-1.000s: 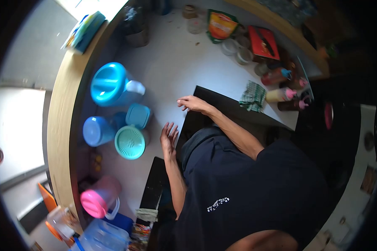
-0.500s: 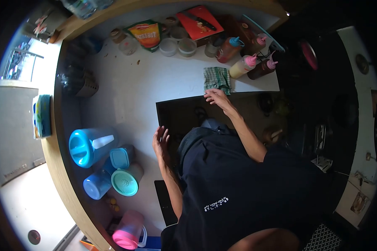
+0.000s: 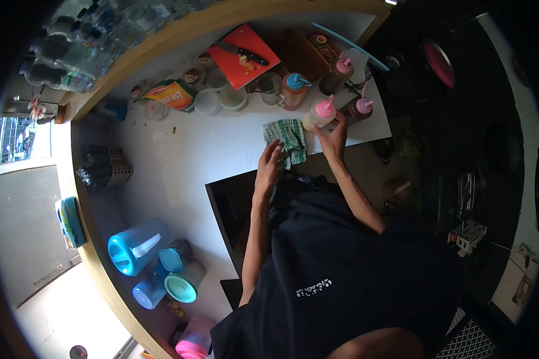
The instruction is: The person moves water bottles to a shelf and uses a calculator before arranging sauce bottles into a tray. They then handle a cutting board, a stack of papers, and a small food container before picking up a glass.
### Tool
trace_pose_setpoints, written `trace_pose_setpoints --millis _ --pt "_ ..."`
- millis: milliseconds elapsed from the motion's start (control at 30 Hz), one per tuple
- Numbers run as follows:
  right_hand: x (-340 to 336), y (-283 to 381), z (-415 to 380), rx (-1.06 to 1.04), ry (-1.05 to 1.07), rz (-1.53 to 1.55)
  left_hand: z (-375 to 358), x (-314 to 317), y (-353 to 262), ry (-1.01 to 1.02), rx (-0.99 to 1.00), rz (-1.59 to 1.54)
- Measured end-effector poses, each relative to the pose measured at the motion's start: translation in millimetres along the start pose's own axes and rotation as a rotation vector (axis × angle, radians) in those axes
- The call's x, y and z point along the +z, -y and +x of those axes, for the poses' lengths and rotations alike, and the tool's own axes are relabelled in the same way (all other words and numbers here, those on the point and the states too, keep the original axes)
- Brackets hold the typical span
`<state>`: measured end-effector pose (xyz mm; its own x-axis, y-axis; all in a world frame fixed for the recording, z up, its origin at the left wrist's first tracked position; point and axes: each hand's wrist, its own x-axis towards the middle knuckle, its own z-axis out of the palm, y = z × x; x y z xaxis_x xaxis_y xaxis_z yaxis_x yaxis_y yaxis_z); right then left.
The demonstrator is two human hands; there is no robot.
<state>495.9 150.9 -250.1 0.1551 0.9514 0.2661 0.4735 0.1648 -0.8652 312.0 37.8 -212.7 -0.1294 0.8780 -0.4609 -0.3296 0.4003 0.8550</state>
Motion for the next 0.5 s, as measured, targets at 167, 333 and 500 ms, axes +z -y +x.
trace_pose_setpoints --millis 167,333,500 --pt "-13.5 24.2 23.1 0.011 0.245 0.03 47.3 57.7 -32.1 -0.163 0.288 0.186" --pt "-15.8 26.2 31.3 -0.053 0.275 0.157 73.5 90.5 -69.2 -0.325 0.543 0.443" --pt "-15.8 26.3 40.1 -0.001 0.3 0.169 103.5 96.8 -77.2 -0.331 0.609 0.558"
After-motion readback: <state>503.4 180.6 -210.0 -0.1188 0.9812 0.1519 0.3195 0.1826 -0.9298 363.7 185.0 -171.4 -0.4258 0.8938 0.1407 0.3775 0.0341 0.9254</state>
